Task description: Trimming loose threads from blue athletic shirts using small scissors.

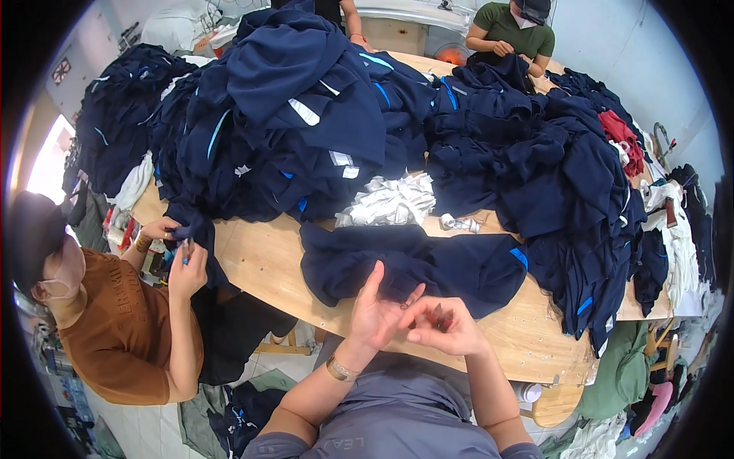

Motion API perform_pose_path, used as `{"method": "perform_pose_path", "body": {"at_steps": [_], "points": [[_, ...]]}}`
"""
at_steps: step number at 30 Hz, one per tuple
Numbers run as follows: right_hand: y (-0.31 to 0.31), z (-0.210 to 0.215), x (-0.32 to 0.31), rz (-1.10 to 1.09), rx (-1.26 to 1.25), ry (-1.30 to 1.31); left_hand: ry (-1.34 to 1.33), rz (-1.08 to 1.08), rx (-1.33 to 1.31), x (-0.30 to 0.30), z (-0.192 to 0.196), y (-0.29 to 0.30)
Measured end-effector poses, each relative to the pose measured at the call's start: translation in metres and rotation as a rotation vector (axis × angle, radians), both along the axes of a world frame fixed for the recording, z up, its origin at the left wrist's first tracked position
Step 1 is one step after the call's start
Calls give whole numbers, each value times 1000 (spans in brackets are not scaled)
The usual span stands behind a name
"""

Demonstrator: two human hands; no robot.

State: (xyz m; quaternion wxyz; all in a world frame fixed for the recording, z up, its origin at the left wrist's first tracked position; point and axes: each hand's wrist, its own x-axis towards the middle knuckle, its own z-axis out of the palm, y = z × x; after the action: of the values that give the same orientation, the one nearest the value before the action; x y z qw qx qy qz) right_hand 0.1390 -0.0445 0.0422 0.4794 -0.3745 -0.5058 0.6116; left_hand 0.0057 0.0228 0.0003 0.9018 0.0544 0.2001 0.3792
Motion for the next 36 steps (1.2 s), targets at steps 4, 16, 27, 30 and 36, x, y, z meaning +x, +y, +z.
{"method": "perform_pose_path", "body": {"at_steps": [4,16,27,30,36], "points": [[9,-10,-2,-375,39,-180,71,44,41,3,4,-2],[20,-26,-13,-531,97,-109,100,103,149,8,-2,-15],[22,-18,-17,-596,222,-490,526,212,508,7,-30,-23],[25,-19,-24,-658,179,-511,690,278,650,15,-38,-30],[18,-23,-16,-548,140,-374,621,261,562,12,-24,-29]]}}
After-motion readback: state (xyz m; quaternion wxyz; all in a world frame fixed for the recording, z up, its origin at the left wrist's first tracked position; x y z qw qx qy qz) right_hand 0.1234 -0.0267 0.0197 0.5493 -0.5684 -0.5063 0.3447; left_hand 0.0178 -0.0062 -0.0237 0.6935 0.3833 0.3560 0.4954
